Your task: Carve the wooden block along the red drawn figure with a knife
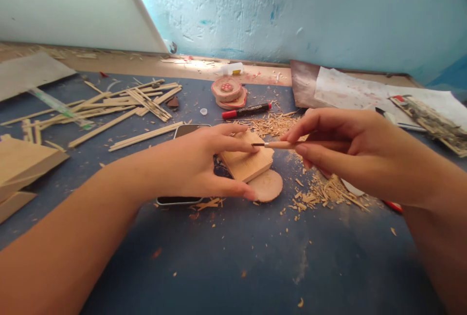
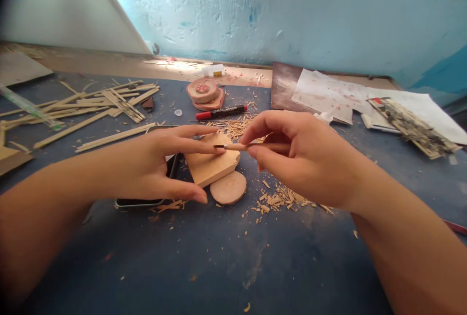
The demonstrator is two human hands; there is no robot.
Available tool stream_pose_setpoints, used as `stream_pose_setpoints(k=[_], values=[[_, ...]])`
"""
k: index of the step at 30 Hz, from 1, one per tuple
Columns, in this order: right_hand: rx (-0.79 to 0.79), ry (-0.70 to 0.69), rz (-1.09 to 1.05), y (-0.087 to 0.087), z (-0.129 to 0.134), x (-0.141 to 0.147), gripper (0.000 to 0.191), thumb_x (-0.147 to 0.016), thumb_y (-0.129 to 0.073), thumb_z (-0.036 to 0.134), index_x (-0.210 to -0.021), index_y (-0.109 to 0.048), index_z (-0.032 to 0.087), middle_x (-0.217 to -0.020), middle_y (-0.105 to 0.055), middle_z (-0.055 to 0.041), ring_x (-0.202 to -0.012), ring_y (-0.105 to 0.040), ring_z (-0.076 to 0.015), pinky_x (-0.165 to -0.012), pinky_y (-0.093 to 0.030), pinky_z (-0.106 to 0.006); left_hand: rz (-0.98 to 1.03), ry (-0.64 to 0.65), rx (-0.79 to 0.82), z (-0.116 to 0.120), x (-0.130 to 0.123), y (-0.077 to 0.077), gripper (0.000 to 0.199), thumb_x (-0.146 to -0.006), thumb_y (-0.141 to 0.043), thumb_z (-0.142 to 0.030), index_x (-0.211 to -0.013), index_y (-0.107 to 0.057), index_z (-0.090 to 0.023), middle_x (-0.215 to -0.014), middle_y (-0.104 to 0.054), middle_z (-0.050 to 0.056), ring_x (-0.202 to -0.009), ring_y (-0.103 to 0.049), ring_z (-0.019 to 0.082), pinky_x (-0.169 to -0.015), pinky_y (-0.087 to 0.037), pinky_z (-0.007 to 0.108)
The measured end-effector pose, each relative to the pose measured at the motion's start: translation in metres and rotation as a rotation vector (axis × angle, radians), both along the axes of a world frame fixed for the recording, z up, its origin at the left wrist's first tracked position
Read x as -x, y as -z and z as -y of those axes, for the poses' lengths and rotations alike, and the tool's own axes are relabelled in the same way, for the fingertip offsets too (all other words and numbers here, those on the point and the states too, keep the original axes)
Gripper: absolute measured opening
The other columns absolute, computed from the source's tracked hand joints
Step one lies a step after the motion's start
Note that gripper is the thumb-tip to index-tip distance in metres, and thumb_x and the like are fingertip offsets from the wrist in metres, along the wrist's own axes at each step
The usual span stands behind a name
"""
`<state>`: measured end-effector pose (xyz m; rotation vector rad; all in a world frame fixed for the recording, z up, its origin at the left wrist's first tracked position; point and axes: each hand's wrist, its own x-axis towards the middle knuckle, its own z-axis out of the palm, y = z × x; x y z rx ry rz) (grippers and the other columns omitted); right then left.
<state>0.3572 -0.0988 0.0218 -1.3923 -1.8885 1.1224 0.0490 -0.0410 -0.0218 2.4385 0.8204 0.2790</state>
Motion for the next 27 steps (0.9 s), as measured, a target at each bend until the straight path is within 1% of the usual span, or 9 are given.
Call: stream_pose_setpoints(k=[3,5,8,11,14,17,21,25,27], values=[[-0.022,0.085,-0.159,-0.003,0.002,0.003,0.016,-0.094,-0.092,0.031,-0.101,-0.08,0.022,-0.086,-0.082,-0.0053,-0.069,-0.074,-0.0178,-0.055,-0.057,-0.029,-0.005,-0.078,0.033,0.004,-0.008,-0.002,0.084,-0.089,-0.084,-0.084,-0.15,-0.077,-0.026,-0.157,-0.076,0.016,-0.142,-0.073,0.043,-0.119,-0.061,0.056],[-0.1,0.152,-0.288,-0.006,0.003,0.005,0.019,-0.094,-0.096,0.028,-0.1,-0.079,0.023,-0.093,-0.085,-0.0055,-0.076,-0.078,-0.0186,-0.063,-0.063,-0.031,-0.025,-0.114,0.04,0.006,-0.013,-0.002,0.082,-0.093,-0.083,-0.078,-0.153,-0.073,-0.024,-0.153,-0.077,0.017,-0.14,-0.073,0.042,-0.122,-0.059,0.058],[-0.221,0.243,-0.41,-0.009,0.003,0.009,0.025,-0.093,-0.099,0.022,-0.105,-0.077,0.025,-0.097,-0.084,-0.003,-0.074,-0.077,-0.0163,-0.061,-0.061,-0.03,0.026,-0.099,0.007,0.009,-0.016,0.001,0.072,-0.094,-0.084,-0.061,-0.155,-0.072,-0.024,-0.161,-0.073,0.015,-0.149,-0.069,0.039,-0.131,-0.053,0.056],[-0.283,0.281,-0.381,-0.006,0.006,0.015,0.022,-0.099,-0.095,0.03,-0.095,-0.074,0.026,-0.092,-0.072,-0.0004,-0.065,-0.064,-0.0126,-0.055,-0.053,-0.03,0.072,-0.068,0.028,0.011,-0.011,0.004,0.078,-0.086,-0.09,-0.046,-0.16,-0.072,-0.028,-0.175,-0.063,0.013,-0.157,-0.065,0.039,-0.136,-0.051,0.054],[-0.245,0.207,-0.453,0.005,0.011,0.023,0.026,-0.106,-0.085,0.038,-0.091,-0.067,0.029,-0.093,-0.06,-0.0014,-0.077,-0.063,-0.0178,-0.065,-0.059,-0.033,0.052,-0.008,0.065,0.012,-0.007,0.002,0.079,-0.083,-0.089,-0.033,-0.161,-0.073,-0.036,-0.181,-0.056,0.009,-0.158,-0.064,0.039,-0.135,-0.052,0.056],[-0.14,0.062,-0.621,0.019,0.016,0.033,0.027,-0.11,-0.079,0.034,-0.092,-0.06,0.029,-0.098,-0.059,-0.0008,-0.086,-0.062,-0.0199,-0.079,-0.062,-0.038,0.029,0.062,0.062,0.012,-0.008,-0.003,0.07,-0.082,-0.085,-0.025,-0.15,-0.08,-0.037,-0.174,-0.061,0.007,-0.153,-0.067,0.038,-0.134,-0.054,0.055],[-0.031,-0.085,-0.645,0.025,0.02,0.041,0.032,-0.113,-0.074,0.047,-0.091,-0.062,0.027,-0.082,-0.054,0.0012,-0.076,-0.052,-0.0186,-0.073,-0.049,-0.037,0.042,0.075,0.076,0.011,-0.013,-0.008,0.063,-0.078,-0.086,-0.023,-0.14,-0.084,-0.035,-0.16,-0.067,0.007,-0.143,-0.071,0.038,-0.13,-0.057,0.053],[0.033,-0.139,-0.539,0.013,0.022,0.042,0.076,-0.114,-0.053,0.081,-0.064,-0.049,0.024,-0.061,-0.042,0.0012,-0.062,-0.044,-0.018,-0.063,-0.041,-0.039,0.071,0.046,0.101,0.01,-0.015,-0.007,0.05,-0.086,-0.091,-0.036,-0.136,-0.087,-0.035,-0.161,-0.064,0.01,-0.15,-0.065,0.04,-0.135,-0.052,0.059],[0.046,-0.134,-0.527,0.01,0.022,0.041,0.081,-0.116,-0.046,0.08,-0.059,-0.043,0.023,-0.055,-0.039,0.0017,-0.056,-0.039,-0.0168,-0.061,-0.039,-0.039,0.079,0.032,0.13,0.01,-0.016,-0.007,0.047,-0.088,-0.091,-0.038,-0.135,-0.088,-0.034,-0.161,-0.063,0.011,-0.15,-0.064,0.038,-0.136,-0.051,0.06]])
